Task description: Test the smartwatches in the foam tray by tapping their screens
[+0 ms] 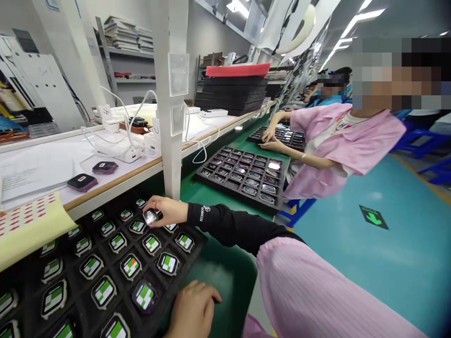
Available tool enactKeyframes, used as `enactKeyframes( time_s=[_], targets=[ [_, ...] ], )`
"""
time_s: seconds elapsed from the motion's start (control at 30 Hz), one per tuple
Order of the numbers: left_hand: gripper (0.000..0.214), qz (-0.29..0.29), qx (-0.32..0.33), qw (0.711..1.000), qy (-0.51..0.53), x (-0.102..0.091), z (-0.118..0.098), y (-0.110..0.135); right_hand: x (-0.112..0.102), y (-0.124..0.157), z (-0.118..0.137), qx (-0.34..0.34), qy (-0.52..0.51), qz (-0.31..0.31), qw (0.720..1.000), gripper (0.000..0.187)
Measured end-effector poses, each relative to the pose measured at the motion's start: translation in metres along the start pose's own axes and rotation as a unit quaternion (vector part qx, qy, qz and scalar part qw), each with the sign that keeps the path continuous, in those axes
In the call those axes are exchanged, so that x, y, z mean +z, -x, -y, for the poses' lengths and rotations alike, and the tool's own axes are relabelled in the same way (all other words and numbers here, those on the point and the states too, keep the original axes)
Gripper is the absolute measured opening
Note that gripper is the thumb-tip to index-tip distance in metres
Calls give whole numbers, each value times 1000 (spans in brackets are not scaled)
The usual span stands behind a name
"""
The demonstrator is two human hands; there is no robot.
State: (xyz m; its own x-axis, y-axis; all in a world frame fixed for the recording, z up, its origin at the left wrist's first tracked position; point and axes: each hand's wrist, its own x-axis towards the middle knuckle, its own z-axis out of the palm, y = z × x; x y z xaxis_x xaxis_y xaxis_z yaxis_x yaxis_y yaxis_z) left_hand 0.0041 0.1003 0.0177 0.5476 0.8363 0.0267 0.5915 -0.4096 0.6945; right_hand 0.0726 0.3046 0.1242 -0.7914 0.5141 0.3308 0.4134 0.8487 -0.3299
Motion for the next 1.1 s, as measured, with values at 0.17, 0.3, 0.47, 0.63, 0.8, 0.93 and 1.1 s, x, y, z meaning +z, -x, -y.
enactKeyframes(
  time_s=[0.17,0.3,0.47,0.63,0.8,0.93,1.1],
  targets=[
    [35,-11,7,1000,-24,-8,-9,1,3,-2,13,10,-33,-48,998,46],
    [28,18,25,998,-55,-10,-16,5,16,-1,37,0,-91,-67,994,47],
    [25,37,12,998,-41,-6,-11,10,39,-5,68,-38,-158,-40,986,42],
    [29,45,8,997,-58,-6,-11,14,61,-13,91,-38,-151,41,987,48],
    [30,40,5,997,-71,-7,-13,19,77,-20,98,-61,-120,82,988,54],
    [31,32,6,997,-73,-6,-12,21,84,-25,94,-81,-83,86,990,56],
    [30,26,7,997,-72,-5,-12,22,78,-25,91,-92,-64,82,990,65]
  ],
)
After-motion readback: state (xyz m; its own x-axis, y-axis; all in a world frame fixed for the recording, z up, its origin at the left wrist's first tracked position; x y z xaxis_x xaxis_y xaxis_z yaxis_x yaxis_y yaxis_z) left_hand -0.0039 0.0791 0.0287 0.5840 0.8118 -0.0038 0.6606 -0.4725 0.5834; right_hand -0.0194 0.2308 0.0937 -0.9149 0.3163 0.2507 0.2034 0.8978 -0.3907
